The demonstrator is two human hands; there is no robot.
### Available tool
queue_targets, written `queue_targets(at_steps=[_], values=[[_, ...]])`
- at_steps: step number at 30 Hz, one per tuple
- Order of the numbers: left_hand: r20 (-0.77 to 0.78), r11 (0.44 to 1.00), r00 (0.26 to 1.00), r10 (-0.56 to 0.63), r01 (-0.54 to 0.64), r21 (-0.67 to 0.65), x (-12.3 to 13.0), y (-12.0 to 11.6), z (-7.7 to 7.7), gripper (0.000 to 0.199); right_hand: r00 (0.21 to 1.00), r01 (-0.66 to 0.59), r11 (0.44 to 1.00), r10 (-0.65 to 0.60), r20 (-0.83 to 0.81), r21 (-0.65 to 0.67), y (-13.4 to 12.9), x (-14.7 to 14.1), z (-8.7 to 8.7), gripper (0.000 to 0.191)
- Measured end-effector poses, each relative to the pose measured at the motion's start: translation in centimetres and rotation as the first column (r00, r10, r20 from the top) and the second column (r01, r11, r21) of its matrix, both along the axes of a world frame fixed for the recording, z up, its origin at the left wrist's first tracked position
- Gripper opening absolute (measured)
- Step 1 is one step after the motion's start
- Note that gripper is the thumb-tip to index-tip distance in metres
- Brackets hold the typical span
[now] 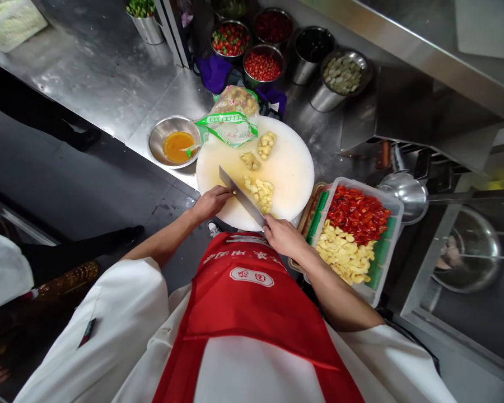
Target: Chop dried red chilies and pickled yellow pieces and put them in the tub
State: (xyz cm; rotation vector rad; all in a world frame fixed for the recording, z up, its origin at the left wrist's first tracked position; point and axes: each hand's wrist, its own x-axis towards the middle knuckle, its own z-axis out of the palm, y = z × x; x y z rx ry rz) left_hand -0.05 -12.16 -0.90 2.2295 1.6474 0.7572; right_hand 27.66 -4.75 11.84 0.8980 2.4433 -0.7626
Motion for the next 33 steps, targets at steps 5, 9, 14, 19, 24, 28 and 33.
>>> queue_targets(at_steps=[5, 9, 14, 19, 24, 28, 33], values=[[0.032, 1.000, 0.999, -0.028, 0.028, 0.008, 0.1, 0.4, -0.9, 0.025, 0.999, -0.018, 0.999, 0.019, 0.046, -0.032, -0.1, 0.1, 2.0, 0.025], [0.062, 0.999, 0.998, -0.033, 0.030, 0.045, 0.0, 0.6, -1.2, 0.021, 0.998, -0.010, 0.999, 0.013, 0.066, -0.049, -0.3, -1.7, 1.5, 0.024], [0.073, 0.998, 0.997, -0.022, 0.018, 0.065, 0.1, 0.6, -1.5, 0.020, 0.999, -0.022, 1.000, 0.023, 0.028, -0.009, 0.0, -2.7, 0.9, 0.021], [0.074, 0.997, 0.997, -0.005, 0.000, 0.076, 0.3, 0.4, -1.8, 0.021, 0.998, -0.014, 1.000, 0.015, 0.063, -0.015, 0.3, -2.9, 0.7, 0.021], [0.057, 0.996, 0.998, -0.011, 0.006, 0.084, 0.3, 0.3, -1.8, 0.022, 0.998, -0.015, 1.000, 0.017, 0.066, -0.021, 0.5, -3.4, 0.5, 0.022], [0.043, 0.995, 0.999, -0.011, 0.007, 0.096, 0.3, 0.4, -1.8, 0.022, 0.998, -0.018, 1.000, 0.018, 0.067, -0.012, 0.5, -3.4, 0.1, 0.024], [0.037, 0.995, 0.999, -0.015, 0.011, 0.097, 0.4, 0.3, -1.8, 0.023, 0.998, -0.005, 1.000, 0.005, 0.063, -0.010, 0.4, -3.6, -0.5, 0.023]])
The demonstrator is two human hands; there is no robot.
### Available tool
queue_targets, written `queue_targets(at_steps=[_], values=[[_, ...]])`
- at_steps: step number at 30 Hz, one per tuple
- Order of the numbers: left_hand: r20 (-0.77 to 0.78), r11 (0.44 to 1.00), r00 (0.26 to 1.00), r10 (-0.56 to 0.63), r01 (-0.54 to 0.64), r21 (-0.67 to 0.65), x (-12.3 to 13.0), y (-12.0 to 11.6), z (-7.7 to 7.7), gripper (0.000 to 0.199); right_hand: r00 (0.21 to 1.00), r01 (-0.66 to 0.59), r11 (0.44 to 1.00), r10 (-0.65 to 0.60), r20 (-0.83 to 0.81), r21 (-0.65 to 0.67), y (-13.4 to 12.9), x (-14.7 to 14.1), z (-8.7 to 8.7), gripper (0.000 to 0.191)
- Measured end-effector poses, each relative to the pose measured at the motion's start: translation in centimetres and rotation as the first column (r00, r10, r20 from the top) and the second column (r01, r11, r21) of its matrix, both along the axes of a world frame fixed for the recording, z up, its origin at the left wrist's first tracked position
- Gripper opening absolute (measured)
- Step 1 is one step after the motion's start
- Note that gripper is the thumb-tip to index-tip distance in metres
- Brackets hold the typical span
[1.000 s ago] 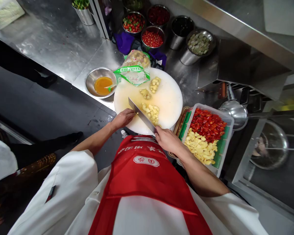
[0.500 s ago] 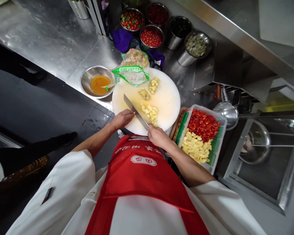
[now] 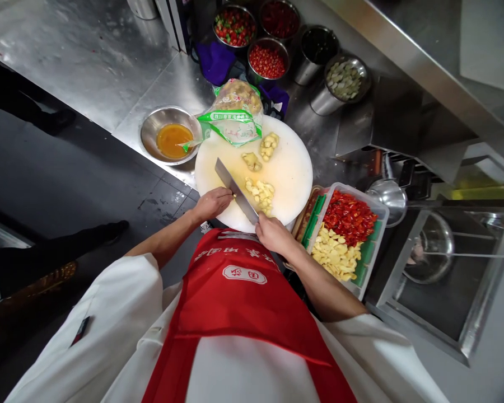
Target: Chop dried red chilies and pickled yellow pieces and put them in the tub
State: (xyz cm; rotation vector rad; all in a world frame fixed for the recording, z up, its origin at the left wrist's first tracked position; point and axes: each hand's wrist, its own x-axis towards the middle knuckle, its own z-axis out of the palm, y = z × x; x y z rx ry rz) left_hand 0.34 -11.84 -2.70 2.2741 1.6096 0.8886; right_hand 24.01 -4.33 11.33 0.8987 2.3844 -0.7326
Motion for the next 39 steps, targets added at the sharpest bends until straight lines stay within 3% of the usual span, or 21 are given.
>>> queue_targets(at_steps=[6, 12, 15, 18, 22, 24, 27, 30, 33, 35, 37, 39], values=[[-0.019, 1.000, 1.000, 0.018, -0.018, 0.016, 0.1, 0.0, 0.0, 0.022, 1.000, -0.027, 1.000, 0.027, -0.009, 0.015, 0.6, 0.2, 0.2, 0.024], [-0.032, 0.999, 0.999, 0.027, -0.027, -0.021, 0.1, -0.2, 0.2, 0.022, 0.997, 0.041, 0.999, -0.041, -0.069, -0.003, 0.6, -1.1, -1.2, 0.024], [-0.048, 0.998, 0.999, 0.016, -0.019, -0.060, 0.4, 0.8, 0.6, 0.025, 0.982, 0.118, 0.993, -0.116, -0.146, 0.001, 1.3, 0.3, -0.9, 0.022], [-0.045, 0.993, 0.996, 0.080, -0.084, -0.081, 1.0, 4.4, 1.5, 0.028, 0.927, 0.312, 0.950, -0.302, -0.224, 0.010, 2.0, 3.3, 0.0, 0.020], [-0.044, 0.953, 0.967, 0.250, -0.253, -0.167, 1.4, 12.2, 3.3, 0.030, 0.806, 0.539, 0.840, -0.535, -0.252, -0.057, 1.6, 6.9, 1.1, 0.021], [-0.107, 0.913, 0.975, 0.193, -0.218, -0.345, 0.8, 15.7, 4.3, 0.038, 0.787, 0.566, 0.819, -0.570, -0.236, -0.090, 1.0, 8.0, 1.4, 0.022], [-0.188, 0.773, 0.982, 0.019, -0.134, -0.620, -1.2, 17.9, 5.5, 0.041, 0.837, 0.483, 0.869, -0.495, -0.232, -0.111, 0.0, 9.0, 1.6, 0.020], [-0.296, 0.662, 0.953, 0.069, -0.266, -0.701, -4.3, 16.4, 6.5, 0.034, 0.915, 0.302, 0.946, -0.322, -0.244, -0.119, -0.6, 9.1, 1.2, 0.018], [-0.335, 0.551, 0.891, 0.305, -0.452, -0.701, -7.4, 12.7, 7.4, 0.039, 0.960, 0.139, 0.979, -0.170, -0.221, -0.148, -0.6, 8.6, -0.1, 0.018], [-0.266, 0.486, 0.864, 0.428, -0.468, -0.738, -8.4, 10.1, 7.7, 0.045, 0.969, 0.095, 0.983, -0.127, -0.211, -0.154, 0.0, 8.1, -1.1, 0.017], [-0.176, 0.487, 0.862, 0.475, -0.425, -0.763, -8.0, 8.1, 7.5, 0.043, 0.968, 0.117, 0.986, -0.141, -0.209, -0.121, 1.0, 7.8, -2.1, 0.017], [-0.091, 0.545, 0.883, 0.460, -0.362, -0.756, -6.3, 6.6, 6.9, 0.036, 0.964, 0.172, 0.983, -0.180, -0.194, -0.058, 2.2, 7.5, -2.6, 0.016]])
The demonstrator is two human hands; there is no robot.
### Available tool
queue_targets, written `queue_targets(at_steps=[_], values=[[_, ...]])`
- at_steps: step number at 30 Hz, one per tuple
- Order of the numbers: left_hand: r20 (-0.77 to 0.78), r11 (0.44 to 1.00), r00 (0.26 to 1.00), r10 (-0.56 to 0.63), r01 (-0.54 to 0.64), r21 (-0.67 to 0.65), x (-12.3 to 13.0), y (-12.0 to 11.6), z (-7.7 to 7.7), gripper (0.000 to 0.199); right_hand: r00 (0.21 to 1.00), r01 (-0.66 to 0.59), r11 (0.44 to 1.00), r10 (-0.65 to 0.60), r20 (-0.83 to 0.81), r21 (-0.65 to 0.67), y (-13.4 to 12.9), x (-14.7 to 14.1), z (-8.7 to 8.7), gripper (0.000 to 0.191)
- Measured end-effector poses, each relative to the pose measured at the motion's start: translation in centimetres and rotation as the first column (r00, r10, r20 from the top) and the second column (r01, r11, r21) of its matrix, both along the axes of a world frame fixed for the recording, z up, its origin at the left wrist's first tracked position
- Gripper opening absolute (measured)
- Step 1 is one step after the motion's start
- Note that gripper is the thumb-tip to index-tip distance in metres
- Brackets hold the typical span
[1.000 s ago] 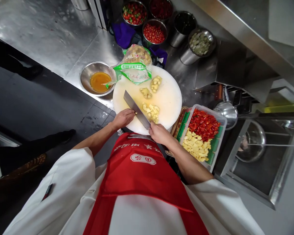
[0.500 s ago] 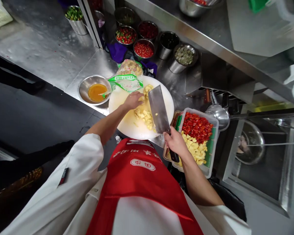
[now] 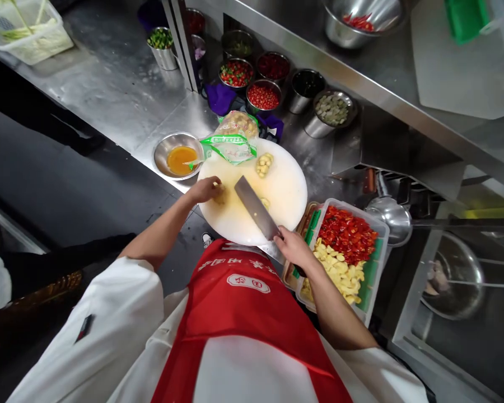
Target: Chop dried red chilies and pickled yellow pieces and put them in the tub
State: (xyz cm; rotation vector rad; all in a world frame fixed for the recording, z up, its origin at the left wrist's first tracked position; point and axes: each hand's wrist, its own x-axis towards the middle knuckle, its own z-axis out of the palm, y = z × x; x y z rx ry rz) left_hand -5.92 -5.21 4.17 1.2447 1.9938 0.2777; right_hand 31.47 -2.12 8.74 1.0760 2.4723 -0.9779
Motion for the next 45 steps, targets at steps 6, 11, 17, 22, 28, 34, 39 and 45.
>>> queue_targets(at_steps=[6, 11, 17, 22, 28, 34, 39, 45], values=[[-0.014, 0.962, 1.000, -0.016, 0.019, 0.273, 6.8, -3.1, -2.5, 0.027, 0.994, 0.019, 0.994, -0.030, 0.101, 0.104, 0.7, -2.0, 1.0, 0.021], [-0.175, 0.767, 0.971, -0.162, 0.235, 0.597, 7.9, -5.3, -3.0, 0.023, 0.985, -0.067, 0.994, 0.052, 0.163, 0.088, -0.9, -4.3, 1.6, 0.024], [-0.249, 0.662, 0.885, -0.393, 0.460, 0.591, 7.0, -4.3, -3.3, 0.027, 0.975, -0.146, 0.987, 0.133, 0.178, 0.060, -1.5, -4.7, 4.6, 0.025], [-0.272, 0.615, 0.843, -0.465, 0.528, 0.586, 6.6, -3.5, -3.5, 0.030, 0.969, -0.170, 0.985, 0.162, 0.186, 0.026, -2.3, -4.8, 6.1, 0.022], [-0.262, 0.556, 0.806, -0.531, 0.565, 0.610, 6.1, -3.4, -3.7, 0.033, 0.960, -0.157, 0.986, 0.138, 0.242, 0.062, -2.7, -6.8, 4.6, 0.021], [-0.237, 0.578, 0.831, -0.503, 0.528, 0.623, 6.2, -3.5, -4.4, 0.033, 0.957, -0.123, 0.990, 0.100, 0.271, 0.070, -3.0, -7.4, 4.5, 0.021], [-0.255, 0.578, 0.844, -0.473, 0.515, 0.633, 6.5, -3.9, -4.9, 0.032, 0.962, -0.124, 0.987, 0.095, 0.256, 0.098, -3.3, -7.7, 4.2, 0.022], [-0.249, 0.559, 0.835, -0.490, 0.520, 0.646, 6.1, -4.0, -4.6, 0.029, 0.956, -0.109, 0.988, 0.074, 0.285, 0.111, -3.4, -8.2, 4.4, 0.024]])
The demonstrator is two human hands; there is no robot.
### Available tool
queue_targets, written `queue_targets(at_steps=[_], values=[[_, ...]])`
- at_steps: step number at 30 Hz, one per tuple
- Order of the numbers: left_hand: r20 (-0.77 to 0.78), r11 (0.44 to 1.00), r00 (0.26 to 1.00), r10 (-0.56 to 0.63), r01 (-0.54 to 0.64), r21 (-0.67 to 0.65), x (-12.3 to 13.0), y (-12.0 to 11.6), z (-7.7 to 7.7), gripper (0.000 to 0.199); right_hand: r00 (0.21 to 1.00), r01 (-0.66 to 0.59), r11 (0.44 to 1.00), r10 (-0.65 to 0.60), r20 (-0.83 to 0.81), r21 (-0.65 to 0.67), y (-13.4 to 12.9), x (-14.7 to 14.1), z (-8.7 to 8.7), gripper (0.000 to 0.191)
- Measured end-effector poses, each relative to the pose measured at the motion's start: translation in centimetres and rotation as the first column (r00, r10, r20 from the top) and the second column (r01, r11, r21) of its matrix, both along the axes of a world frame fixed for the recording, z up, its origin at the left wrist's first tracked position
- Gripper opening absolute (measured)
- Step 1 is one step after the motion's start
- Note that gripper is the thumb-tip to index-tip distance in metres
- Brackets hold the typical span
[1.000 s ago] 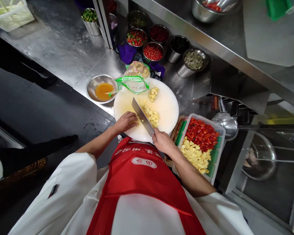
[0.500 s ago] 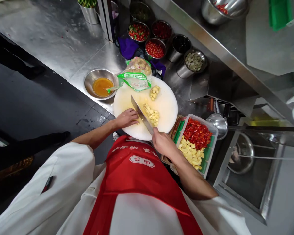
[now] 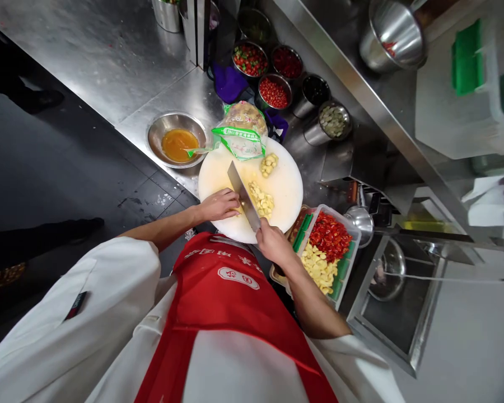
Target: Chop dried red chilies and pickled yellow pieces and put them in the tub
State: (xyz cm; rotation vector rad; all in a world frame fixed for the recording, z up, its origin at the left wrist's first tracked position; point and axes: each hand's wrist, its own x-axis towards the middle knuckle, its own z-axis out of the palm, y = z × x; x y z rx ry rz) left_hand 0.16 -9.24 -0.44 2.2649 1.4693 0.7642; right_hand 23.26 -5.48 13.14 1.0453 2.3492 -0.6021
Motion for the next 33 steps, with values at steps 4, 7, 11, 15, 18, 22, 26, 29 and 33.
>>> queue_targets(at_steps=[4, 7, 11, 15, 18, 22, 26, 29, 33], values=[[0.001, 0.999, 0.999, -0.034, 0.034, 0.002, -0.5, -0.1, 0.1, 0.026, 1.000, 0.005, 1.000, -0.005, 0.011, -0.007, -0.1, -0.3, 0.1, 0.024], [0.019, 1.000, 1.000, -0.022, 0.022, 0.003, -0.5, -0.1, 0.0, 0.026, 1.000, 0.012, 1.000, -0.011, 0.026, -0.004, -0.1, -0.6, 0.1, 0.023], [-0.005, 1.000, 1.000, -0.012, 0.012, 0.013, -0.3, -0.2, -0.1, 0.028, 1.000, 0.011, 1.000, -0.011, -0.005, -0.027, -0.2, -0.6, 0.3, 0.023], [0.012, 1.000, 1.000, -0.002, 0.002, 0.019, -0.2, -0.3, -0.1, 0.027, 0.999, 0.018, 1.000, -0.017, 0.036, -0.018, 0.0, -0.7, 0.1, 0.023], [0.029, 1.000, 0.999, 0.018, -0.018, 0.005, -0.1, -0.4, 0.0, 0.025, 1.000, -0.013, 1.000, 0.013, 0.004, -0.015, 0.2, -0.7, 0.1, 0.024], [0.006, 1.000, 1.000, 0.024, -0.024, 0.012, 0.0, -0.6, -0.1, 0.026, 0.999, 0.011, 1.000, -0.009, 0.047, -0.027, 0.2, -0.7, 0.3, 0.025], [-0.012, 0.998, 0.999, 0.048, -0.047, 0.037, 0.0, -0.7, -0.3, 0.028, 0.999, -0.038, 0.999, 0.038, 0.003, -0.027, 0.2, 0.1, 0.8, 0.024], [-0.017, 0.998, 0.999, 0.043, -0.042, 0.052, -0.1, -0.6, -0.4, 0.029, 1.000, -0.025, 0.999, 0.025, 0.009, -0.045, 0.1, -0.3, 0.0, 0.024], [-0.024, 0.995, 0.999, 0.044, -0.042, 0.093, -0.1, -0.6, -0.4, 0.029, 1.000, -0.006, 1.000, 0.006, 0.022, -0.015, 0.6, -1.7, -1.1, 0.024]])
